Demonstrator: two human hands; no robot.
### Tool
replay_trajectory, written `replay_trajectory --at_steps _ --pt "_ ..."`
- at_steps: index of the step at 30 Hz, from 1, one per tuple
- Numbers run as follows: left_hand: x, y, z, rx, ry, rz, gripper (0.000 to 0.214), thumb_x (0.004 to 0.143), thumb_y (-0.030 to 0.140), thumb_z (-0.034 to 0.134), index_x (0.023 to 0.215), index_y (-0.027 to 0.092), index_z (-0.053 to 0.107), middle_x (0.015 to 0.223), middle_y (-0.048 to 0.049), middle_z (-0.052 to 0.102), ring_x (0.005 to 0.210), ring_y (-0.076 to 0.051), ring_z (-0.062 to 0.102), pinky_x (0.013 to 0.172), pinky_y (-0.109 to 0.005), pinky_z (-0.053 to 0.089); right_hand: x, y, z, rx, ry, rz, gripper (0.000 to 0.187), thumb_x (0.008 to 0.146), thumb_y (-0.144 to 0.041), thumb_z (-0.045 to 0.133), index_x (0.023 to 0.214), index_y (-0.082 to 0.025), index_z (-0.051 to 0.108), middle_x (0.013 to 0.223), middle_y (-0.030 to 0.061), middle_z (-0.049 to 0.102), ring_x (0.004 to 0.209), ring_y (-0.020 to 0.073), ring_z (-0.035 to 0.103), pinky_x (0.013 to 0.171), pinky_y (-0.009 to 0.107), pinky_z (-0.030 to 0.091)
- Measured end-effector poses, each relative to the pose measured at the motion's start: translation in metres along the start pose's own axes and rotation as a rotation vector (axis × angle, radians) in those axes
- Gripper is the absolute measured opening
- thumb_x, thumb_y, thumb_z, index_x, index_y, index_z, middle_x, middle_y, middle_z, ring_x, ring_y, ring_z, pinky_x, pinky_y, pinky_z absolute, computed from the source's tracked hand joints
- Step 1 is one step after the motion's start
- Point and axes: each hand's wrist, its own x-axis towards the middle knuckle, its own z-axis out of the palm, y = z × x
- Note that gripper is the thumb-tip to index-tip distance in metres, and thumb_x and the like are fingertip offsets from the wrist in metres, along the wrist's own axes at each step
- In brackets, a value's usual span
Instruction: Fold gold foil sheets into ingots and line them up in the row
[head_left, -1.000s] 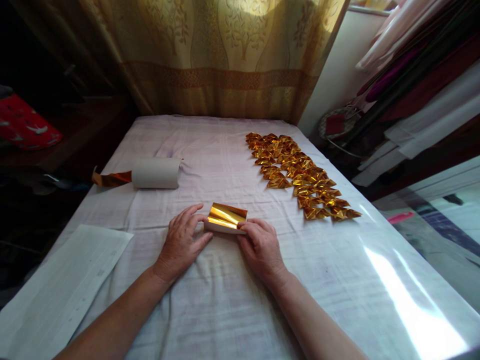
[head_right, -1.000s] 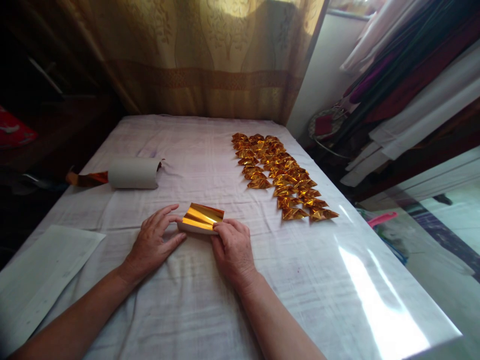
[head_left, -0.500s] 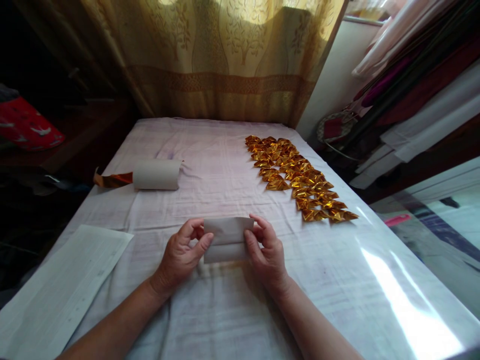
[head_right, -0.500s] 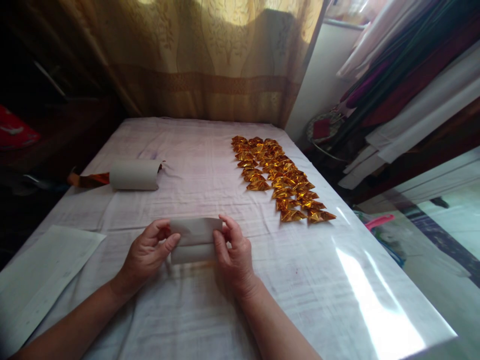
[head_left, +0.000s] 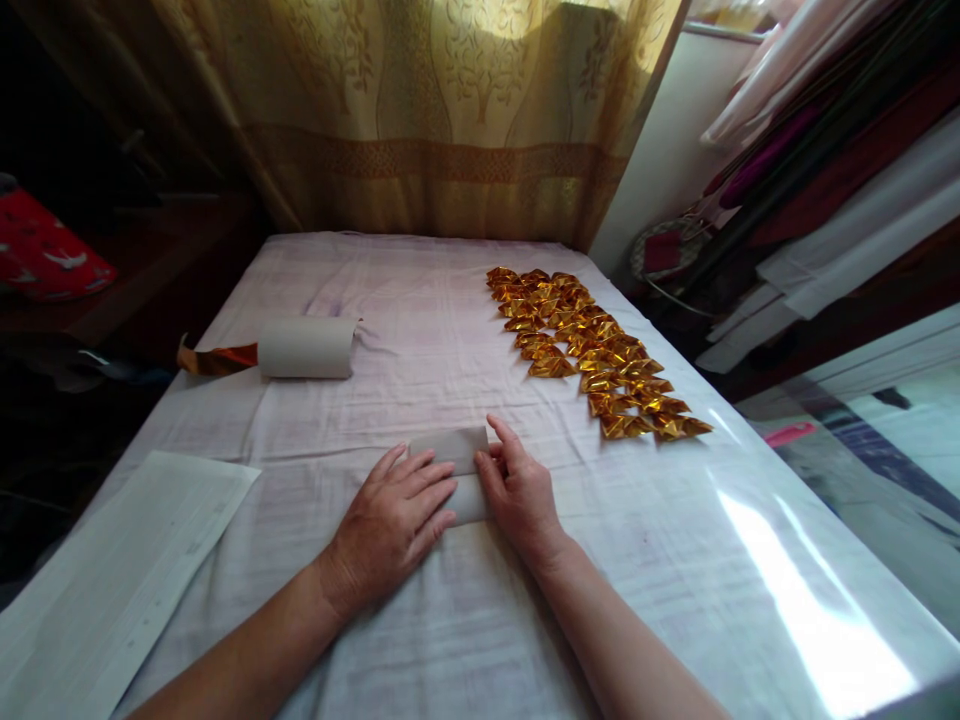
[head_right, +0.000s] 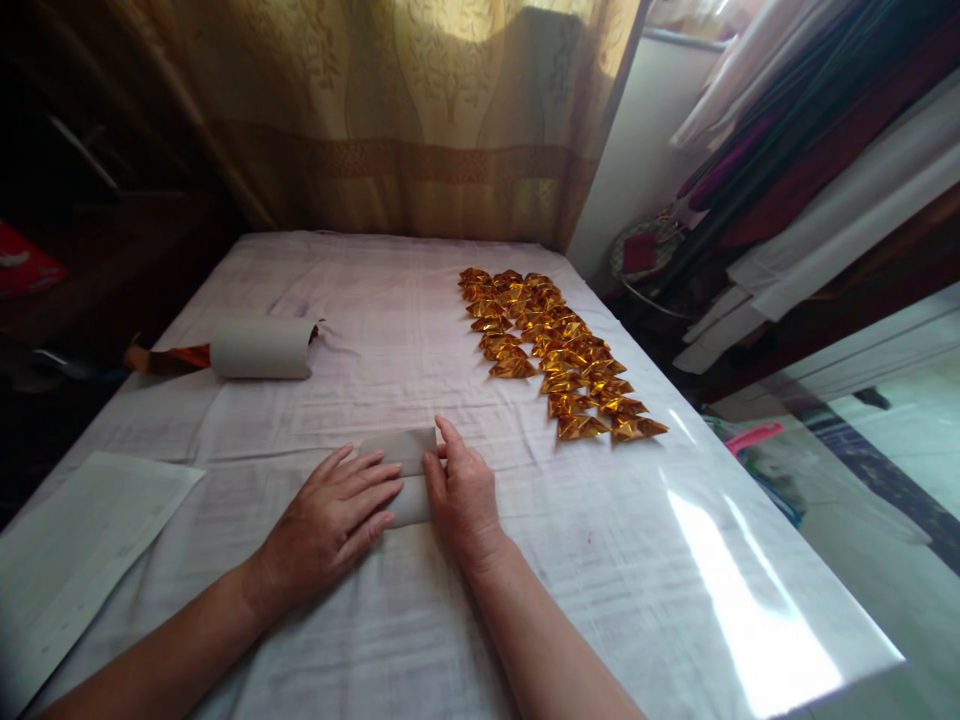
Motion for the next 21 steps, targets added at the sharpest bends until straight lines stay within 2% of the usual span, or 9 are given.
replay_trajectory --at_steps 4,6,9,12,14,16,19,21 --pt "-0.004 0.000 0.005 0.031 -0.064 -0.061 0.036 0.098 0.040 0.052 0.127 0.022 0.064 0.130 -0.0067 0.067 0.126 -0.026 0.057 0.117 -0.054 0.026 0.000 0.000 -0.003 0.103 0.002 0.007 0.049 0.091 -0.025 0.050 0.140 -0.020 0.048 0.115 0.0105 0.071 0.065 0.0138 0.067 0.067 0.028 0.056" --pt "-0.004 -0.003 0.006 0.051 -0.077 -0.078 0.038 0.097 0.042 0.052 0.128 0.021 0.063 0.132 -0.0071 0.066 0.127 -0.027 0.055 0.118 -0.056 0.023 -0.001 -0.001 -0.006 0.149 -0.011 -0.006 0.048 0.089 -0.018 0.048 0.137 -0.021 0.051 0.122 0.0103 0.069 0.069 0.0132 0.068 0.070 0.028 0.057" --pt "-0.005 -0.007 0.005 0.087 -0.073 -0.109 0.041 0.096 0.044 0.054 0.128 0.020 0.062 0.133 -0.0084 0.065 0.128 -0.029 0.055 0.118 -0.058 0.021 -0.003 -0.004 -0.012 0.192 -0.099 -0.110 0.054 0.078 -0.006 0.045 0.128 -0.024 0.057 0.124 0.0069 0.067 0.096 0.0170 0.069 0.084 0.031 0.057" --pt "-0.005 -0.010 0.004 0.116 -0.055 -0.130 0.045 0.094 0.046 0.056 0.130 0.019 0.060 0.134 -0.0096 0.064 0.128 -0.030 0.054 0.117 -0.060 0.020 -0.005 -0.006 -0.013 0.160 -0.208 -0.283 0.059 0.070 0.000 0.043 0.120 -0.024 0.062 0.134 0.0069 0.061 0.123 0.0193 0.058 0.102 0.037 0.050" --pt "-0.005 -0.011 0.004 0.126 -0.054 -0.126 0.044 0.094 0.045 0.057 0.130 0.020 0.060 0.133 -0.0095 0.065 0.128 -0.031 0.054 0.117 -0.061 0.020 -0.006 -0.005 -0.013 0.060 -0.216 -0.376 0.053 0.072 0.001 0.045 0.114 -0.022 0.066 0.132 0.0090 0.061 0.123 0.0207 0.057 0.102 0.038 0.049" --pt "-0.005 -0.013 0.004 0.128 -0.058 -0.110 0.040 0.095 0.042 0.057 0.129 0.022 0.061 0.133 -0.0085 0.065 0.128 -0.031 0.054 0.116 -0.062 0.020 -0.006 -0.005 -0.012 -0.073 -0.175 -0.440 0.041 0.080 -0.003 0.050 0.109 -0.023 0.069 0.124 0.0098 0.065 0.114 0.0215 0.061 0.096 0.037 0.050" --pt "-0.006 -0.015 0.003 0.122 -0.065 -0.077 0.036 0.096 0.040 0.055 0.127 0.026 0.062 0.134 -0.0066 0.064 0.127 -0.031 0.054 0.115 -0.063 0.021 -0.003 -0.006 -0.015 -0.246 -0.143 -0.483 0.022 0.090 -0.015 0.058 0.104 -0.026 0.072 0.117 0.0081 0.068 0.105 0.0222 0.062 0.089 0.037 0.050" --pt "-0.006 -0.016 0.002 0.119 -0.066 -0.052 0.032 0.097 0.039 0.053 0.125 0.029 0.064 0.134 -0.0058 0.064 0.127 -0.031 0.054 0.114 -0.064 0.021 0.000 -0.009 -0.020 -0.307 -0.170 -0.499 0.017 0.091 -0.021 0.062 0.102 -0.028 0.073 0.121 0.0069 0.068 0.110 0.0244 0.061 0.090 0.039 0.048"
